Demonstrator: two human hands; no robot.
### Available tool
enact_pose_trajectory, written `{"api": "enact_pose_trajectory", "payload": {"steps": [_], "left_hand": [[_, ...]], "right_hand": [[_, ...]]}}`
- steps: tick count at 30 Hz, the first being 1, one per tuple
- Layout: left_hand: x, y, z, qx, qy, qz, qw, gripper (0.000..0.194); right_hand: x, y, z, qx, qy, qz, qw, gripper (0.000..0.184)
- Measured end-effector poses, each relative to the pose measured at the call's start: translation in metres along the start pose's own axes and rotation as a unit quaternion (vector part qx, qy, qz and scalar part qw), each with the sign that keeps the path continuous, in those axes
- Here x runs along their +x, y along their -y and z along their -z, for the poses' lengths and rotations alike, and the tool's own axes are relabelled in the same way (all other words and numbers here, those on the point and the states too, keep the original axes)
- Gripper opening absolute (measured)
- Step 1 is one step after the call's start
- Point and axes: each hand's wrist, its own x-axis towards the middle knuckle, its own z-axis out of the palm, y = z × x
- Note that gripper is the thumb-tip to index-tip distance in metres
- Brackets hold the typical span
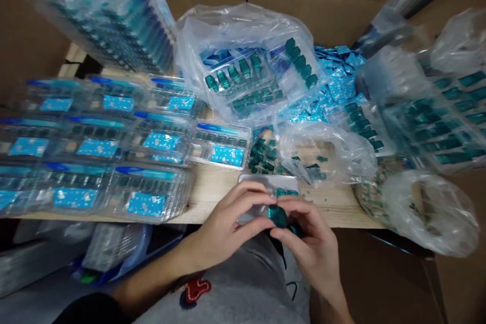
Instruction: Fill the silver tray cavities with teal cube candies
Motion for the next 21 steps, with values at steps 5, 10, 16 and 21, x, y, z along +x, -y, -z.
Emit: {"api": "enact_pose_trajectory", "payload": {"steps": [5,10,16,21], "left_hand": [[-0.002,0.0,0.004,0.005,-0.025,-0.029,0.999,0.015],[0.0,-0.005,0.011,0.077,-0.011,-0.074,0.994,0.018],[0.001,-0.009,0.013,0.151,-0.007,-0.125,0.981,0.022],[-0.002,-0.004,0.015,0.149,-0.015,-0.119,0.982,0.022]], "right_hand": [[0.005,0.003,-0.004,0.021,-0.017,-0.019,0.999,0.024],[0.001,0.003,-0.007,0.01,0.002,-0.012,1.0,0.024],[-0.002,0.006,-0.008,-0.038,0.039,0.018,0.998,0.034],[0.001,0.003,-0.009,0.088,0.055,-0.081,0.991,0.016]]}}
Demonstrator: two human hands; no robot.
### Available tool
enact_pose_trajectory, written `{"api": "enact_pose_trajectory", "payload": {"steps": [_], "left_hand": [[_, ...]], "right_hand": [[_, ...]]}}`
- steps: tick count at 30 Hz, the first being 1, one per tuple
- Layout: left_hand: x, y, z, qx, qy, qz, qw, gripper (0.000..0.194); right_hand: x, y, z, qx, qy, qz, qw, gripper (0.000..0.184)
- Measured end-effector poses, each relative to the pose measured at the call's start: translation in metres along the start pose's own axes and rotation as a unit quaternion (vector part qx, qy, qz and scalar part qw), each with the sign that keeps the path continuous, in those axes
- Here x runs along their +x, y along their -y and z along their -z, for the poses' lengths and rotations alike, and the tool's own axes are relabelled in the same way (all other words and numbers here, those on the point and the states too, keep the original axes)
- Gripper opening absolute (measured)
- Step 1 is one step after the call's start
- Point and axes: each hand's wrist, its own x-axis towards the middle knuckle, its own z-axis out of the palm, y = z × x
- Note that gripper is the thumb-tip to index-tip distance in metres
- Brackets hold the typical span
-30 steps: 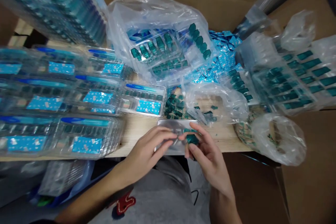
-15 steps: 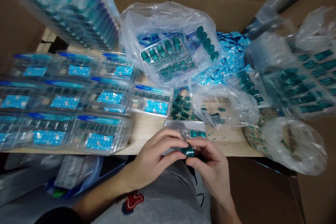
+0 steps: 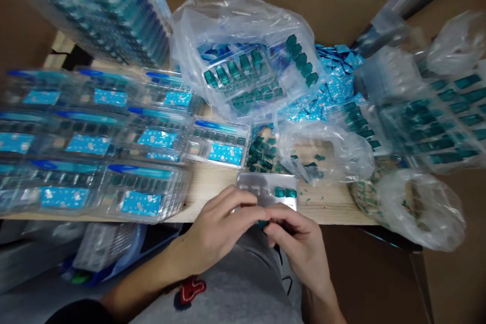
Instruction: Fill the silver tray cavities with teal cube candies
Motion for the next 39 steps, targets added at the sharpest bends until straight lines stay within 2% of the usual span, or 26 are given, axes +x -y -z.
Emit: {"api": "enact_pose_trajectory", "payload": {"steps": [3,6,9,12,14,16,19,22,23,25,29,34,35,36,37,39], "left_hand": [[-0.006,0.004,-0.003,-0.022,0.019,-0.001,1.0,0.026],[-0.013,0.007,-0.01,-0.046,0.026,0.027,0.998,0.026],[-0.02,0.009,-0.018,-0.069,0.02,0.057,0.996,0.02],[-0.027,0.015,-0.019,-0.056,0.035,0.08,0.995,0.021],[-0.031,0.022,-0.015,-0.029,0.015,0.101,0.994,0.022],[-0.034,0.028,-0.009,-0.008,-0.023,0.129,0.991,0.023],[-0.036,0.034,0.0,0.006,-0.058,0.154,0.986,0.023],[-0.035,0.034,0.004,0.001,-0.054,0.153,0.987,0.021],[-0.034,0.033,0.004,-0.004,-0.046,0.153,0.987,0.02],[-0.033,0.032,0.002,-0.014,-0.028,0.154,0.988,0.018],[-0.03,0.032,-0.004,-0.025,0.007,0.155,0.988,0.017],[-0.026,0.032,-0.006,-0.024,0.025,0.146,0.989,0.015],[-0.026,0.031,-0.006,-0.021,0.025,0.145,0.989,0.015],[-0.026,0.03,-0.006,-0.021,0.024,0.144,0.989,0.015],[-0.025,0.029,-0.006,-0.021,0.023,0.142,0.989,0.015],[-0.024,0.025,-0.008,-0.025,0.014,0.135,0.99,0.016]], "right_hand": [[-0.001,-0.009,-0.002,0.07,0.008,-0.071,0.995,0.008],[-0.005,-0.019,-0.005,0.066,-0.014,-0.092,0.993,0.01],[-0.01,-0.023,-0.003,-0.006,-0.04,-0.059,0.997,0.012],[-0.01,-0.022,0.01,-0.163,-0.053,0.031,0.985,0.015],[-0.005,-0.023,0.023,-0.298,-0.071,0.09,0.948,0.016],[0.002,-0.024,0.033,-0.425,-0.063,0.127,0.894,0.017],[0.015,-0.026,0.038,-0.574,0.015,0.15,0.805,0.028],[0.024,-0.026,0.033,-0.674,0.066,0.153,0.72,0.027],[0.026,-0.026,0.03,-0.692,0.073,0.151,0.703,0.025],[0.028,-0.025,0.026,-0.705,0.088,0.148,0.688,0.022],[0.03,-0.028,0.022,-0.695,0.124,0.141,0.694,0.029],[0.037,-0.029,0.028,-0.66,0.128,0.116,0.731,0.02],[0.037,-0.027,0.03,-0.644,0.121,0.114,0.747,0.02],[0.037,-0.025,0.032,-0.605,0.107,0.106,0.782,0.022],[0.037,-0.023,0.033,-0.535,0.084,0.091,0.836,0.026],[0.034,-0.019,0.033,-0.298,0.028,0.03,0.954,0.033]]}}
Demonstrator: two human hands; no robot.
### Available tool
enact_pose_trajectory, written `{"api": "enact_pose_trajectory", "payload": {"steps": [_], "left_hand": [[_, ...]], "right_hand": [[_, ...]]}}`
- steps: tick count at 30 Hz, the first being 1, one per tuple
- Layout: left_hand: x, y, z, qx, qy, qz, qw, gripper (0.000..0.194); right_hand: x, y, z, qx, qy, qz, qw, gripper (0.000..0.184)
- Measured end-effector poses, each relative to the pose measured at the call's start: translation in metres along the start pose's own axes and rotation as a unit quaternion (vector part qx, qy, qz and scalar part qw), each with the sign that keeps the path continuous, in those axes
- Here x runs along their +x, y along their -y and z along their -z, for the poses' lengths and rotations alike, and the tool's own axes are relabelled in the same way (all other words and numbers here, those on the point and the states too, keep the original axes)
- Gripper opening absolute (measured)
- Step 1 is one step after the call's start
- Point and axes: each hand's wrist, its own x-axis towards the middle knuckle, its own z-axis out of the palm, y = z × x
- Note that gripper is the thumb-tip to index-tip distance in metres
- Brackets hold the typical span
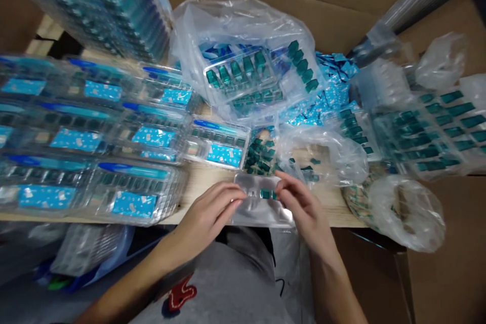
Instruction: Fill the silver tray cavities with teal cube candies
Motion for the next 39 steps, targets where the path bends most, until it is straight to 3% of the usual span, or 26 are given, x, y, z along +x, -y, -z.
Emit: {"api": "enact_pose_trajectory", "payload": {"steps": [2,4,7,9,12,14,17,19,23,27,29,31,34,36,39], "left_hand": [[0.003,-0.006,-0.003,-0.001,-0.011,-0.015,1.0,0.016],[0.007,-0.012,-0.008,0.009,-0.01,-0.039,0.999,0.018],[0.013,-0.02,-0.017,0.031,0.006,-0.077,0.997,0.025],[0.015,-0.022,-0.02,0.032,0.003,-0.079,0.996,0.019],[0.015,-0.022,-0.02,-0.01,-0.025,-0.048,0.998,0.013],[0.014,-0.022,-0.016,-0.06,-0.035,-0.021,0.997,0.016],[0.014,-0.024,-0.011,-0.141,-0.013,0.017,0.99,0.021],[0.013,-0.024,-0.011,-0.191,-0.015,0.046,0.98,0.02],[0.008,-0.015,-0.012,-0.225,-0.072,0.099,0.967,0.009],[-0.001,0.001,-0.006,-0.148,-0.077,0.15,0.975,0.005],[-0.004,0.005,-0.006,-0.093,-0.04,0.158,0.982,0.007],[-0.003,0.006,-0.01,-0.032,0.023,0.126,0.991,0.01],[0.005,0.003,-0.026,0.042,0.091,0.04,0.994,0.016],[0.011,0.003,-0.038,0.096,0.084,0.016,0.992,0.017],[0.014,0.004,-0.049,0.173,0.046,0.032,0.983,0.018]], "right_hand": [[-0.003,0.005,-0.003,0.259,-0.016,-0.078,0.962,0.036],[-0.006,0.011,-0.009,0.379,0.001,-0.115,0.918,0.039],[-0.008,0.022,-0.019,0.407,0.013,-0.115,0.906,0.05],[-0.009,0.028,-0.022,0.415,0.011,-0.087,0.906,0.058],[-0.013,0.033,-0.021,0.427,0.015,-0.033,0.904,0.048],[-0.017,0.033,-0.02,0.383,0.004,-0.009,0.924,0.036],[-0.023,0.031,-0.02,0.258,-0.057,0.025,0.964,0.034],[-0.027,0.029,-0.023,0.196,-0.091,0.046,0.975,0.033],[-0.033,0.022,-0.023,0.154,-0.092,0.052,0.982,0.029],[-0.038,0.001,-0.005,0.071,-0.187,0.001,0.98,0.016],[-0.037,-0.014,0.009,0.02,-0.238,-0.02,0.971,0.014],[-0.03,-0.028,0.023,-0.03,-0.265,-0.018,0.964,0.015],[-0.01,-0.043,0.042,-0.139,-0.252,0.01,0.958,0.02],[0.008,-0.048,0.051,-0.204,-0.217,0.016,0.954,0.023],[0.035,-0.054,0.06,-0.259,-0.16,-0.014,0.952,0.024]]}}
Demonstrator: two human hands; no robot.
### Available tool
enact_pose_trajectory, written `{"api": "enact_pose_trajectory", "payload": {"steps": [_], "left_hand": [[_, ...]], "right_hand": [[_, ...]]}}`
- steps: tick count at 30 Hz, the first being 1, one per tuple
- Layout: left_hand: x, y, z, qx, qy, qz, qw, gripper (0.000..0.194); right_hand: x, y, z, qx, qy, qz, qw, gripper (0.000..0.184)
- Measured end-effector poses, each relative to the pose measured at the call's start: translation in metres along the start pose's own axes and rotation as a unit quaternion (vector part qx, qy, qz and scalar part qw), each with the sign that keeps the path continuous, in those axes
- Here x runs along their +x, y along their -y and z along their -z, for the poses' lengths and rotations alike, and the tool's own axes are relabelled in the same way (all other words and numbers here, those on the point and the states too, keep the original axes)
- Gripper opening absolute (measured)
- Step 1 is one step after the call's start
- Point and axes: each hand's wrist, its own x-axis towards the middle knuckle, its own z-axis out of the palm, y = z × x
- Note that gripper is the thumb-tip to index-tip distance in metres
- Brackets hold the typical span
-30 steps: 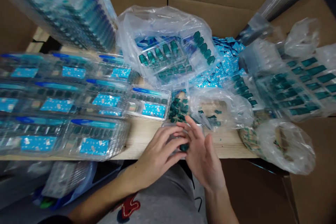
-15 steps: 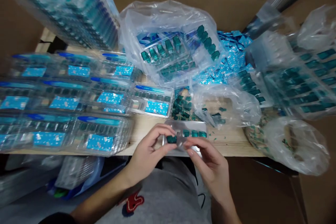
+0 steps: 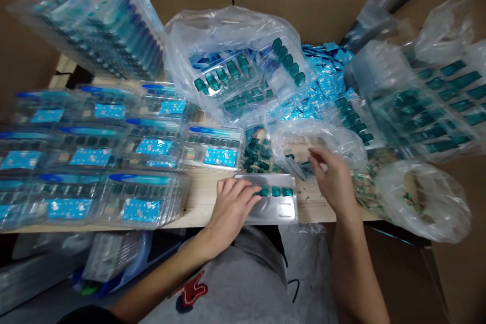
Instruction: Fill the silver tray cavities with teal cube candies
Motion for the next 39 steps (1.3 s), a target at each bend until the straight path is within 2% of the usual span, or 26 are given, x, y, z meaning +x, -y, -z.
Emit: {"api": "enact_pose_trajectory", "payload": {"steps": [3,6,8,13,16,19,23,26,28,32,36,39], "left_hand": [[-0.002,0.002,-0.002,0.027,-0.015,0.021,0.999,0.019],[-0.005,0.004,-0.001,0.043,-0.023,0.019,0.999,0.018],[-0.005,0.006,-0.002,0.048,-0.025,0.006,0.999,0.02],[0.001,0.01,-0.009,0.045,-0.036,-0.02,0.998,0.022],[0.001,0.014,-0.011,0.029,-0.047,-0.031,0.998,0.02],[-0.007,0.018,-0.007,0.006,-0.067,-0.043,0.997,0.02],[-0.016,0.022,0.007,-0.039,-0.115,-0.036,0.992,0.023],[-0.013,0.016,0.018,-0.141,-0.146,-0.005,0.979,0.02],[-0.005,0.006,0.026,-0.211,-0.134,0.005,0.968,0.018],[0.01,-0.018,0.04,-0.33,-0.079,0.008,0.941,0.013],[0.016,-0.028,0.046,-0.407,-0.041,0.033,0.912,0.015],[0.011,-0.026,0.044,-0.403,-0.076,-0.002,0.912,0.015]], "right_hand": [[0.021,-0.005,-0.008,-0.063,0.088,-0.023,0.994,0.026],[0.037,-0.009,-0.02,-0.122,0.177,-0.062,0.975,0.02],[0.047,-0.01,-0.029,-0.143,0.227,-0.078,0.96,0.023],[0.06,-0.004,-0.04,-0.121,0.285,-0.038,0.95,0.029],[0.058,0.0,-0.039,-0.087,0.265,-0.006,0.96,0.024],[0.049,0.004,-0.03,-0.05,0.195,0.006,0.98,0.013],[0.024,0.012,-0.01,0.031,0.089,0.024,0.995,0.021],[-0.004,0.026,0.002,0.102,0.02,0.033,0.994,0.024],[-0.022,0.041,0.007,0.195,-0.001,0.031,0.98,0.023],[-0.047,0.077,0.015,0.438,0.005,-0.003,0.899,0.021],[-0.056,0.1,0.018,0.502,0.026,0.003,0.865,0.021],[-0.06,0.103,0.015,0.497,0.029,0.037,0.867,0.023]]}}
